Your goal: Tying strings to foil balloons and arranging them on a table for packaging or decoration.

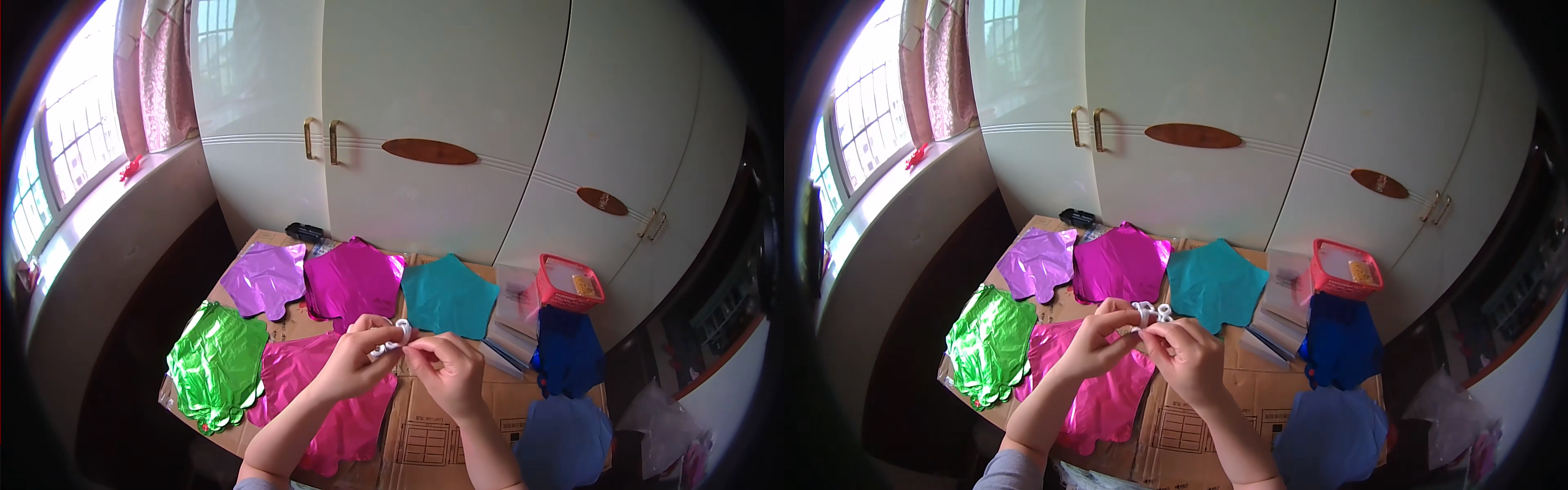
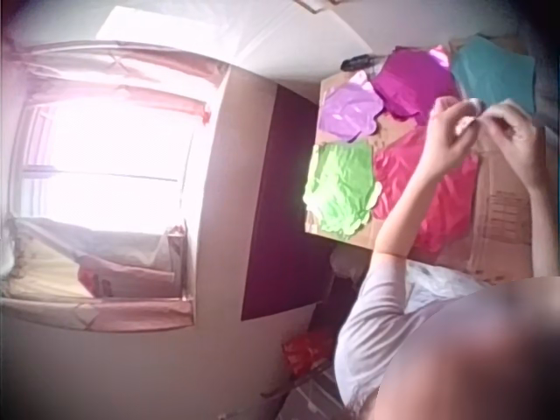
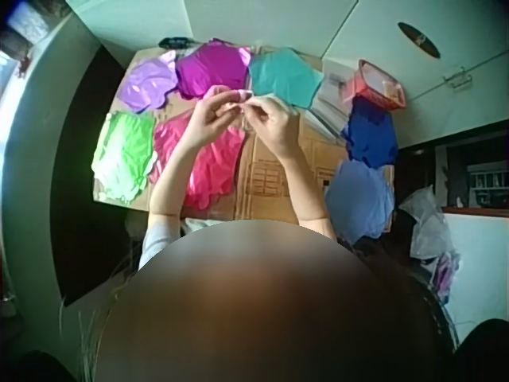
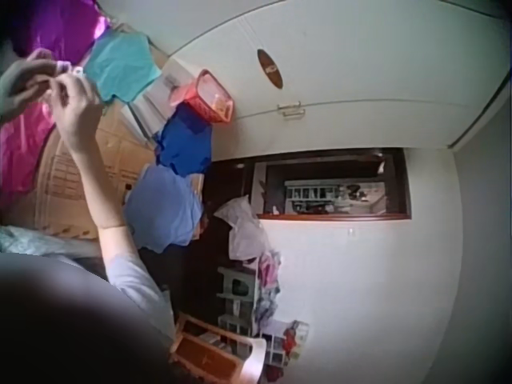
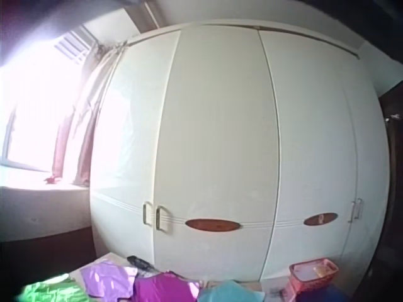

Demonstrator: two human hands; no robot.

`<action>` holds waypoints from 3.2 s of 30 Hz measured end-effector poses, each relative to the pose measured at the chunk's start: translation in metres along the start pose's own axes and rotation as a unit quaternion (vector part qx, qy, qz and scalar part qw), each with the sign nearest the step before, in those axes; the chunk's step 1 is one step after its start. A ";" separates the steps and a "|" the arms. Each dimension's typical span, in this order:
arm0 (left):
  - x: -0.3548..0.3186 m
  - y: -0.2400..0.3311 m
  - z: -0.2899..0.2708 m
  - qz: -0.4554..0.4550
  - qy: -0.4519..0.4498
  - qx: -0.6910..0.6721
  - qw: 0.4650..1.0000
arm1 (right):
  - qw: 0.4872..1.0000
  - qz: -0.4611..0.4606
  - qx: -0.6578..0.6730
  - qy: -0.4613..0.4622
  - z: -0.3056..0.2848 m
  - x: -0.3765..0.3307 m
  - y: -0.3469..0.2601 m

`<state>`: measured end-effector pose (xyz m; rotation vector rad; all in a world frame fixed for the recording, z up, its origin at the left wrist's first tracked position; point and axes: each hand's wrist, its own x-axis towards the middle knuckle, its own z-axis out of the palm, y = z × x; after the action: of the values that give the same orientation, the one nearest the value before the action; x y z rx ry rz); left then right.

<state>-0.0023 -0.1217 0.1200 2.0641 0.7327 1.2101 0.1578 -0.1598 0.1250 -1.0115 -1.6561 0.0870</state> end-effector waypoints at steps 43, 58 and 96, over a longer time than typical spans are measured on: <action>0.004 -0.006 -0.010 -0.147 -0.172 -0.426 0.876 | 0.883 0.246 0.368 -0.156 -0.010 -0.004 0.018; 0.003 -0.002 -0.063 -0.118 0.143 -0.170 0.968 | 0.916 0.291 0.162 -0.223 0.054 0.008 0.051; -0.344 -0.046 0.026 -0.257 -0.117 0.210 0.936 | 0.932 0.214 0.022 -0.290 0.020 -0.330 -0.048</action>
<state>-0.1316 -0.3475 -0.1117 2.0942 1.3977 0.5328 0.1126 -0.3945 -0.1082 -1.3869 -1.9072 0.7755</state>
